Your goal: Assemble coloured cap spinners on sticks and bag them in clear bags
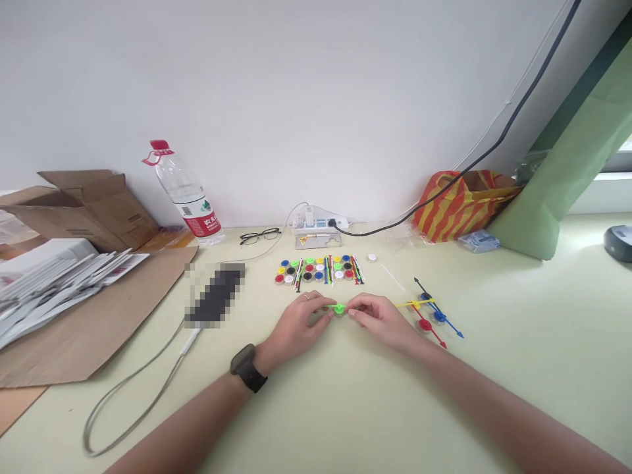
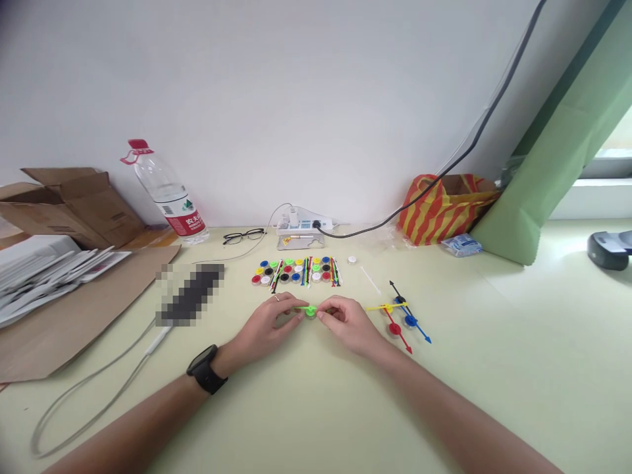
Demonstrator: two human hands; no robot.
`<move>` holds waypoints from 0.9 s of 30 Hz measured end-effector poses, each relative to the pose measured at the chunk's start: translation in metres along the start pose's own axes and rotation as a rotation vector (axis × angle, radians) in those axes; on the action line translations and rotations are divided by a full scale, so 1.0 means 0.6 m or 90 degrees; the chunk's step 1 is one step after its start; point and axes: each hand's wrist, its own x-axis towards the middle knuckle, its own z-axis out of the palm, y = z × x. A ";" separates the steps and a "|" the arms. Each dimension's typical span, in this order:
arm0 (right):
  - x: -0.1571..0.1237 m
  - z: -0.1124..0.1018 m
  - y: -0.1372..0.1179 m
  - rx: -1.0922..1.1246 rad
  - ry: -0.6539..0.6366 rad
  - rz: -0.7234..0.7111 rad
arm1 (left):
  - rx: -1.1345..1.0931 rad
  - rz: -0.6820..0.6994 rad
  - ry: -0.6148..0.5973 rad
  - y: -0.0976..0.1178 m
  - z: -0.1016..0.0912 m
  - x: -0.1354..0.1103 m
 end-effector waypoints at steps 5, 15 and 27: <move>-0.005 -0.008 -0.010 -0.083 0.012 -0.004 | 0.031 0.059 -0.034 0.006 0.000 -0.004; -0.008 -0.001 -0.008 -0.131 0.055 -0.017 | 0.065 0.143 -0.070 0.024 -0.003 -0.009; -0.006 0.000 -0.004 -0.155 0.072 -0.049 | 0.125 0.174 -0.075 0.025 0.001 -0.007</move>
